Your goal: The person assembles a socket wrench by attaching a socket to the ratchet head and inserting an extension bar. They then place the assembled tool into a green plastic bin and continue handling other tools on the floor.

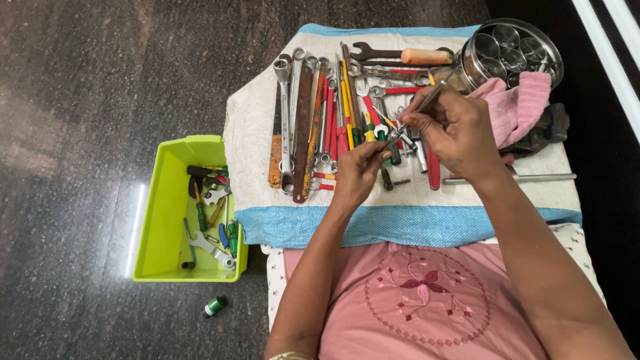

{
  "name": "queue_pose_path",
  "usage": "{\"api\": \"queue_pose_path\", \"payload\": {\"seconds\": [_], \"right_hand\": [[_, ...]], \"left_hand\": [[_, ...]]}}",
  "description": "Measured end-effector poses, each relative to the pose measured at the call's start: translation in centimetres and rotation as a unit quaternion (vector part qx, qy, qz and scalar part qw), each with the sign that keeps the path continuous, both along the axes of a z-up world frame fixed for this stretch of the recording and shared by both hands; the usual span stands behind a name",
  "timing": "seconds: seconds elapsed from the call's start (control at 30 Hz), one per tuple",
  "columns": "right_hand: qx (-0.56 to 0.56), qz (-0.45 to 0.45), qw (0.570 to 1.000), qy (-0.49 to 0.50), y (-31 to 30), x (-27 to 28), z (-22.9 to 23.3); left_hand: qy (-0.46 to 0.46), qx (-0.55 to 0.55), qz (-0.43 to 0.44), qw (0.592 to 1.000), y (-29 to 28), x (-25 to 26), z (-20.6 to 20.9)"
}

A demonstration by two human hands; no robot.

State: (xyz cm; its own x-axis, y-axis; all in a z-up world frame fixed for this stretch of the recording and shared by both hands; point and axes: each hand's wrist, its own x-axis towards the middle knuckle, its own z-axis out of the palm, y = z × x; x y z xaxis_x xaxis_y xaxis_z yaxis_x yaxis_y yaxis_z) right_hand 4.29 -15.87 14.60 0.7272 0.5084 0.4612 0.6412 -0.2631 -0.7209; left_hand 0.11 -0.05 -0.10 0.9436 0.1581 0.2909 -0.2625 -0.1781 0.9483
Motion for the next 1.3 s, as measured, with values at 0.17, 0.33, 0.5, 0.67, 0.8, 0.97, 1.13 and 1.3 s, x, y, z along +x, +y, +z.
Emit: {"api": "queue_pose_path", "payload": {"seconds": [0.17, 0.33, 0.5, 0.67, 0.8, 0.97, 1.13, 1.3], "right_hand": [[0.019, 0.024, 0.999, 0.019, 0.2, 0.1, -0.2], [-0.049, 0.011, 0.999, -0.01, 0.8, 0.6, 0.9], [-0.072, -0.005, 0.995, -0.069, 1.5, 0.2, 1.1], [-0.07, -0.014, 0.994, -0.087, 1.8, 0.4, 0.8], [-0.075, -0.032, 0.991, -0.11, 2.0, 0.3, 0.4], [-0.064, -0.013, 0.997, -0.049, 1.5, 1.4, 0.6], [-0.054, 0.023, 0.996, -0.073, 1.3, 1.7, 0.4], [-0.051, -0.021, 0.998, -0.032, 2.6, 1.6, -0.2]], "left_hand": [[0.005, -0.048, -0.032, 0.998, 0.3, 0.2, -0.8], [0.017, -0.104, -0.075, 0.992, 1.0, 0.5, -1.3], [0.021, -0.108, -0.055, 0.992, 1.0, 0.4, -1.4], [0.025, -0.091, -0.032, 0.995, 0.6, 0.5, -0.9], [-0.014, -0.064, 0.013, 0.998, 0.2, 0.6, -0.2], [0.003, -0.03, 0.036, 0.999, -0.2, 0.6, 0.1], [0.025, -0.084, -0.017, 0.996, 0.3, 0.8, -0.6], [0.035, -0.108, -0.031, 0.993, 0.9, 0.6, -0.8]]}}
